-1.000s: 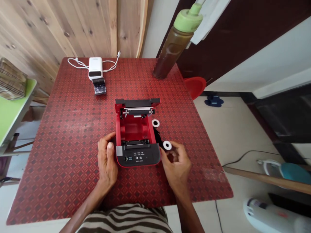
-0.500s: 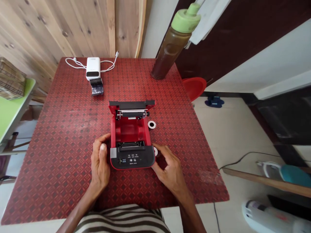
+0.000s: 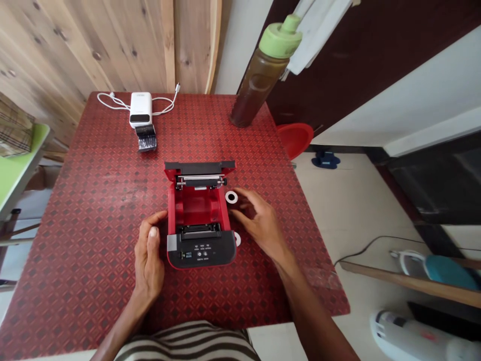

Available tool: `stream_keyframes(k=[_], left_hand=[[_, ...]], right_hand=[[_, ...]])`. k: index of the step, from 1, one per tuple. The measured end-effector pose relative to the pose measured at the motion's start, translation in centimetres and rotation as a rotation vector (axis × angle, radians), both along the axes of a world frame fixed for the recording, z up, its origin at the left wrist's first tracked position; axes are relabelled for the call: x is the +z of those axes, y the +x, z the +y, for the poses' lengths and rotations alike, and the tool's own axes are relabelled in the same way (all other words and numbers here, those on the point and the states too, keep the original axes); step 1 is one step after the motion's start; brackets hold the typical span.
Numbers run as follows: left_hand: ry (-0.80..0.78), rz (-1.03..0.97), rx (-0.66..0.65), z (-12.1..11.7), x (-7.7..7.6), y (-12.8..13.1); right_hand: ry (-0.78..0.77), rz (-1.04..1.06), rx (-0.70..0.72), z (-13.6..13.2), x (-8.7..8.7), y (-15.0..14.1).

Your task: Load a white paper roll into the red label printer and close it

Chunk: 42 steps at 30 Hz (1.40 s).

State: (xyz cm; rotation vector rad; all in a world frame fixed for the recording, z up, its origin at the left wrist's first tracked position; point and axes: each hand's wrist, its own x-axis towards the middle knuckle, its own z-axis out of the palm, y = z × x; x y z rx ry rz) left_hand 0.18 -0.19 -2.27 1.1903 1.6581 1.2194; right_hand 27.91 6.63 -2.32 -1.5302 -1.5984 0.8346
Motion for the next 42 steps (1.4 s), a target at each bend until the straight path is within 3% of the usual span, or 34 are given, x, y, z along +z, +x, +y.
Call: stream_keyframes(k=[3,7,10,13,16,19,23,26,31,37,42], left_hand=[[0.001,-0.041,0.002,0.0,0.0,-0.1],[-0.012,-0.064,-0.002,0.0,0.0,-0.1],[-0.026,-0.116,-0.017,-0.1,-0.1,-0.3],[-0.036,-0.151,-0.022,-0.2,-0.1,-0.4],[-0.040,-0.158,-0.025,-0.2,-0.1,-0.4],[-0.030,-0.157,-0.017,-0.2,-0.2,-0.4],[-0.027,-0.200,-0.017,-0.2,-0.3,-0.3],[-0.023,-0.222,-0.006,-0.2,-0.2,-0.3],[-0.051,-0.241,-0.021,-0.3,0.1,-0.4],[-0.054,-0.231,-0.001,-0.4,0.7,-0.3],[-0.080,-0.270,-0.022,-0.4,1.0,-0.4]], right_hand=[[-0.004,0.006,0.028,1.3,-1.0,-1.3],[-0.015,0.033,-0.028,1.6,-0.9,-0.9],[0.009,0.059,-0.134,1.4,0.4,0.8],[0.021,0.159,-0.188,0.6,2.9,2.6],[0.028,0.273,-0.087,-0.7,6.1,3.1],[0.012,0.318,0.089,-1.7,8.9,1.7],[-0.144,0.308,0.331,-2.3,10.8,-1.6],[-0.246,0.259,0.377,-2.2,11.4,-3.8],[-0.236,0.149,0.409,-1.5,11.5,-4.8],[-0.012,-0.244,0.381,-0.5,11.2,-5.9],[0.141,-0.601,0.324,-1.2,10.6,-7.2]])
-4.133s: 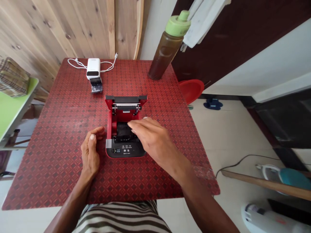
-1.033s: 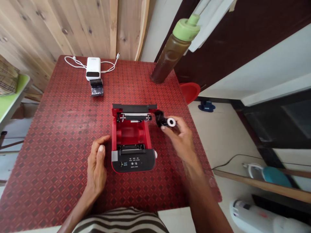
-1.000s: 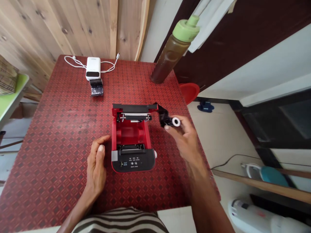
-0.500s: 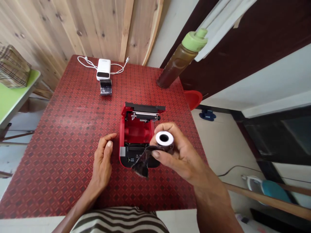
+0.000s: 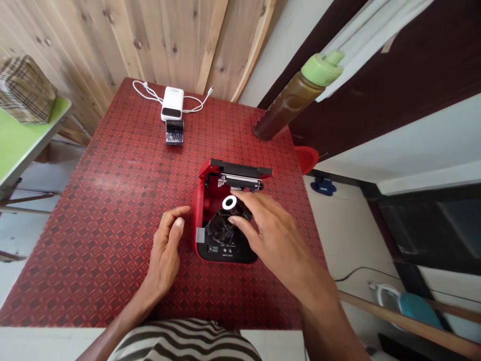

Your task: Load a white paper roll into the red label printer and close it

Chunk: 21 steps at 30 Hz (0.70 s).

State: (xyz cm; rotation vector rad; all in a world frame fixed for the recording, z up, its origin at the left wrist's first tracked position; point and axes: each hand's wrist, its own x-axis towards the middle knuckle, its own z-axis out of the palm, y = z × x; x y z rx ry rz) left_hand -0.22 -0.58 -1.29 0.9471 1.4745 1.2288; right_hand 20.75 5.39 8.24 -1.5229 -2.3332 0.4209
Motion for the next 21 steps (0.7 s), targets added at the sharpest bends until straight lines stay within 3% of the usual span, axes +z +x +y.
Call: stream_keyframes(k=[6,13,21], left_hand=[[0.001,0.007,-0.009,0.0,0.2,0.0],[0.006,0.025,-0.006,0.0,0.2,0.0],[-0.009,0.035,-0.030,0.0,0.2,-0.1]], right_hand=[[0.167,-0.248,0.053,-0.3,-0.6,-1.5],[-0.005,-0.360,0.119,2.1,-0.5,-3.6],[-0.115,-0.401,0.094,2.7,-0.8,-4.0]])
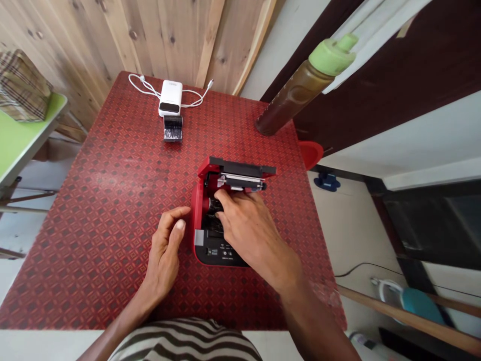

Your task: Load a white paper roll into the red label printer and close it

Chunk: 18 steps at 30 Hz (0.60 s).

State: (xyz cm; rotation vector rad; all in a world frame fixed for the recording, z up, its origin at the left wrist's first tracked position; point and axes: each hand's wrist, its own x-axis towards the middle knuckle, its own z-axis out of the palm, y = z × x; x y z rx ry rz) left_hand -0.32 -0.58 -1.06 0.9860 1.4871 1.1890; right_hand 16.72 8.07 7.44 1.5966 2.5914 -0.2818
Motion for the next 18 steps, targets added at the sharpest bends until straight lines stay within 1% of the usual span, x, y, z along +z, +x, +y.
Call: stream_keyframes(k=[5,8,10,13,16,18], left_hand=[[-0.004,-0.013,-0.015,-0.1,0.1,0.0],[0.011,-0.004,-0.005,-0.1,0.0,-0.1],[0.015,-0.001,-0.001,0.0,-0.1,-0.1],[0.015,-0.001,-0.003,0.1,-0.2,-0.1],[0.016,0.010,-0.004,0.1,-0.1,-0.1],[0.010,0.023,-0.013,0.1,-0.1,-0.1]], right_hand=[[-0.098,-0.067,0.008,1.0,0.1,-0.3],[-0.135,-0.038,0.010,1.3,0.1,-0.2],[-0.125,0.052,0.012,1.0,0.0,0.2],[-0.087,0.264,0.020,-0.1,0.0,1.9],[-0.099,0.457,0.097,-1.5,0.1,4.3],[-0.125,0.529,0.147,-2.2,0.1,5.7]])
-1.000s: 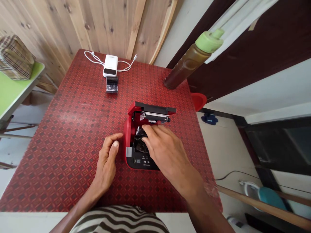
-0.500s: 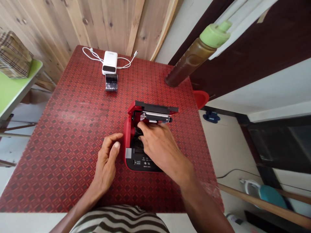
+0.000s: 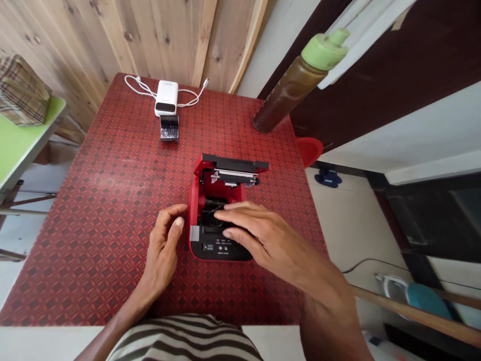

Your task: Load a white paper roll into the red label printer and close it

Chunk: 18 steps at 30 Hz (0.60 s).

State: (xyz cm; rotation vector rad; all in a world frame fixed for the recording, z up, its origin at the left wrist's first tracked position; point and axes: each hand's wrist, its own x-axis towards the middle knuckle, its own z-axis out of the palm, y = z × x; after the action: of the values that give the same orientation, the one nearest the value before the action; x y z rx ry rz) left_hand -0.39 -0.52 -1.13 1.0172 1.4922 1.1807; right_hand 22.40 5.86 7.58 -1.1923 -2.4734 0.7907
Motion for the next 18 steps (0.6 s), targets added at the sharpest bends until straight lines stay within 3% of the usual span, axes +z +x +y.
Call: stream_keyframes(k=[6,12,18], left_hand=[[0.006,0.043,-0.008,0.1,0.0,0.2],[0.001,0.044,0.026,0.4,0.2,0.2],[0.019,0.051,0.024,0.7,0.9,-0.4]], right_hand=[[-0.057,0.131,0.022,0.3,-0.2,1.0],[-0.069,0.110,0.043,1.2,-0.2,0.7],[0.004,0.115,0.003,0.8,-0.4,0.3]])
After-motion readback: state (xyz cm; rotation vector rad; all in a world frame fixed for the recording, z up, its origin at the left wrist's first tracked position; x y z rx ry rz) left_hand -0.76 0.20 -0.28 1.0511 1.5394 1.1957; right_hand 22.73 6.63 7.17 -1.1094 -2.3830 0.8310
